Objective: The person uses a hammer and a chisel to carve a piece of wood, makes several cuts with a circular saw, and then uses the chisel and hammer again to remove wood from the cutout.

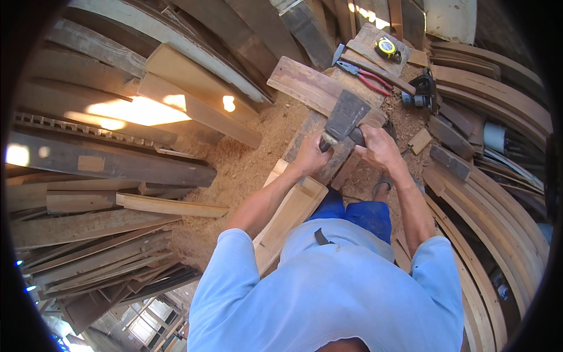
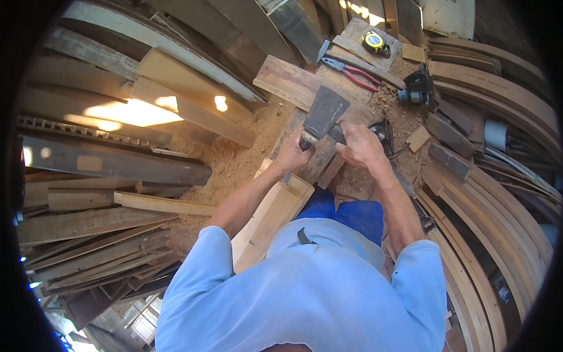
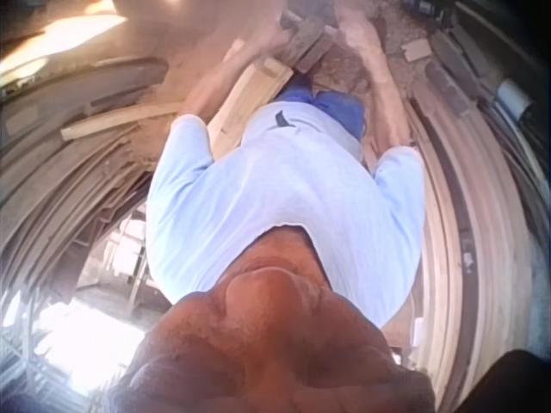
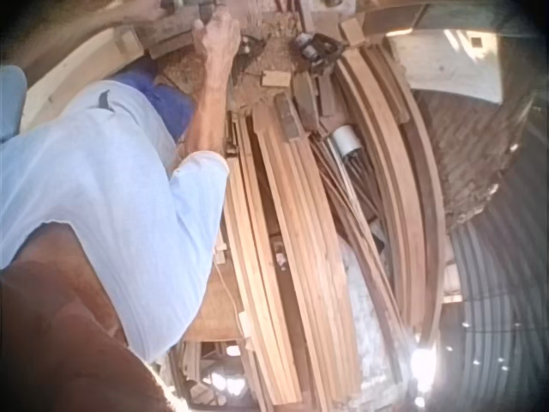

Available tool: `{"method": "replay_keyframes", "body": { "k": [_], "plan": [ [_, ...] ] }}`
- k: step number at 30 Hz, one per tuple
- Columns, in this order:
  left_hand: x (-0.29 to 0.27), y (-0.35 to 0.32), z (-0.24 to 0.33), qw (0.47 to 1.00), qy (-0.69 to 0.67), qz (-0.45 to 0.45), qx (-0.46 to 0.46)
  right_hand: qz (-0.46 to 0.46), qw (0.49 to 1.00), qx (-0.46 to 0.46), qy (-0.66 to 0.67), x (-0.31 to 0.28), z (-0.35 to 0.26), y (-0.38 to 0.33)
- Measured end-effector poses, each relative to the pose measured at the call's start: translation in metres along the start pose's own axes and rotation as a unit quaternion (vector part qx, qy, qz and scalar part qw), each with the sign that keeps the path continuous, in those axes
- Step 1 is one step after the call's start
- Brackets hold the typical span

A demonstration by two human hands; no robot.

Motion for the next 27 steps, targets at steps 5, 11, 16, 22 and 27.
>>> {"method": "replay_keyframes", "body": {
  "k": [5, 11, 16, 22, 27],
  "plan": [
    [-0.012, 0.004, -0.031, 0.999, -0.015, 0.044, 0.004, 0.077, 0.985, 0.078, 0.133, -0.019, 0.000, 0.000],
    [0.000, 0.003, -0.025, 1.000, 0.002, 0.005, -0.015, 0.174, 0.969, 0.127, 0.123, -0.034, 0.013, 0.019],
    [-0.009, -0.011, -0.027, 1.000, 0.014, 0.012, -0.023, -0.007, 1.000, -0.003, -0.008, 0.033, 0.002, -0.013],
    [-0.030, -0.002, -0.043, 0.990, -0.080, 0.086, -0.075, 0.093, 0.983, 0.080, 0.134, -0.006, 0.004, -0.008],
    [-0.024, -0.011, -0.018, 0.994, -0.045, 0.097, 0.001, 0.150, 0.938, 0.195, 0.244, -0.061, 0.015, 0.000]
  ]
}}
Point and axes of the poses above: each hand's wrist, its own y-axis towards the middle knuckle, its own x-axis out of the palm, z = x × y, the point moved 7 cm from there along y, towards the middle knuckle, and after that the axes turned 12 degrees about z, right-handed, at the moved point
